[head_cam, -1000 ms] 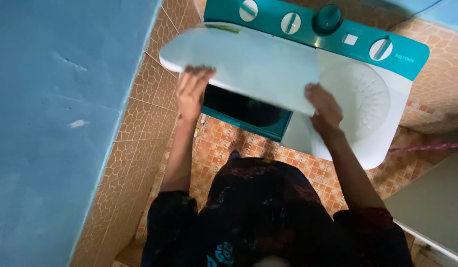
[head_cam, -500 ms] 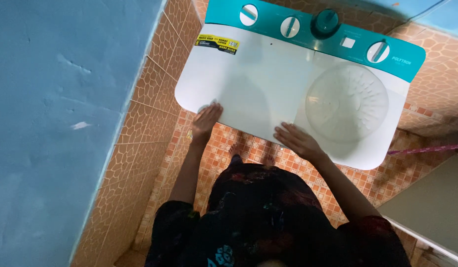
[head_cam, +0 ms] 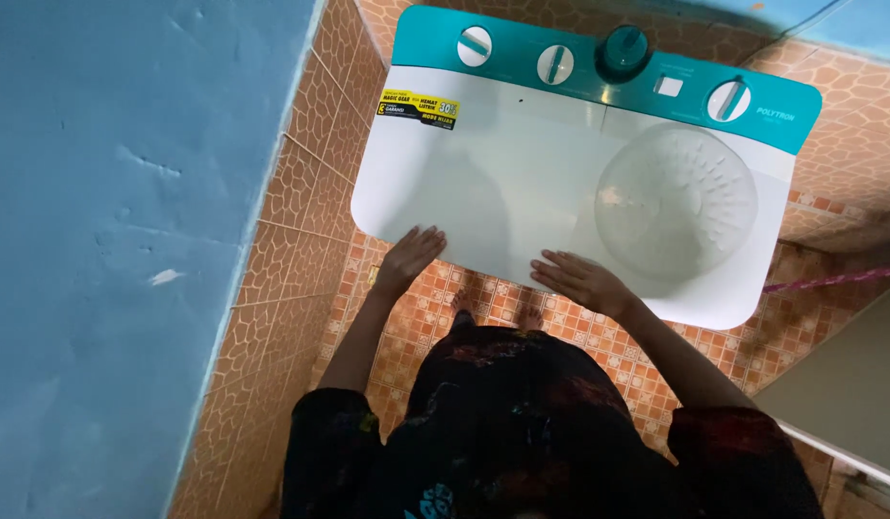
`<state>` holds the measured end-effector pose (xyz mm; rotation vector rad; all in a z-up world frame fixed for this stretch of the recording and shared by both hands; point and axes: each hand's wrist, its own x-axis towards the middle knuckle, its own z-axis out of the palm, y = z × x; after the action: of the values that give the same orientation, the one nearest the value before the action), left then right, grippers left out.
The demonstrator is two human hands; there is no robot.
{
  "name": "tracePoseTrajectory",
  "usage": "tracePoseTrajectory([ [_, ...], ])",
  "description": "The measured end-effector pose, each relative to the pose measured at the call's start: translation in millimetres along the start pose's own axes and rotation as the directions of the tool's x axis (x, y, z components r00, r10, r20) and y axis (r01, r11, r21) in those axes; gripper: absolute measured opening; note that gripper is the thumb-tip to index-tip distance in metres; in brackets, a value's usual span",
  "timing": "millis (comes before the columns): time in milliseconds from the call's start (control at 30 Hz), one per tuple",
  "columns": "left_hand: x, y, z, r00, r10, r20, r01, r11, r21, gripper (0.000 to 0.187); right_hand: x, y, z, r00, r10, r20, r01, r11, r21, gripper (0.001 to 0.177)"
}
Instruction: Add detergent and start a load of laundry in a twin-tub washing machine.
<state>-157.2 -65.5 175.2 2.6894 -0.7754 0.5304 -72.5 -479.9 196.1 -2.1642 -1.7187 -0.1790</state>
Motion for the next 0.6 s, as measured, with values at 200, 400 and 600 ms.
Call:
tracePoseTrajectory([
  [200,8.4,-2.3,-8.8,1.0,0.017,-0.022,-0.019,0.996,-0.091,0.041,-4.0,4.9,-2.5,0.999,0.0,0.05,-0.001,1.0,0.02,0.068],
  [400,10.5,-4.6,-4.3,0.999,0.045,-0.021,-0.047,0.995,-0.086,0.037,-13.0,11.8,12.0,0.997,0.003,0.081,-0.001,0.999,-0.034,0.066],
  [600,5.1,-18.3,-0.8,0.997,0.07,0.019,-0.065,0.981,-0.185,0.038,-4.6,9.9,10.8,0.993,0.118,0.005,-0.118,0.988,0.097,0.06],
])
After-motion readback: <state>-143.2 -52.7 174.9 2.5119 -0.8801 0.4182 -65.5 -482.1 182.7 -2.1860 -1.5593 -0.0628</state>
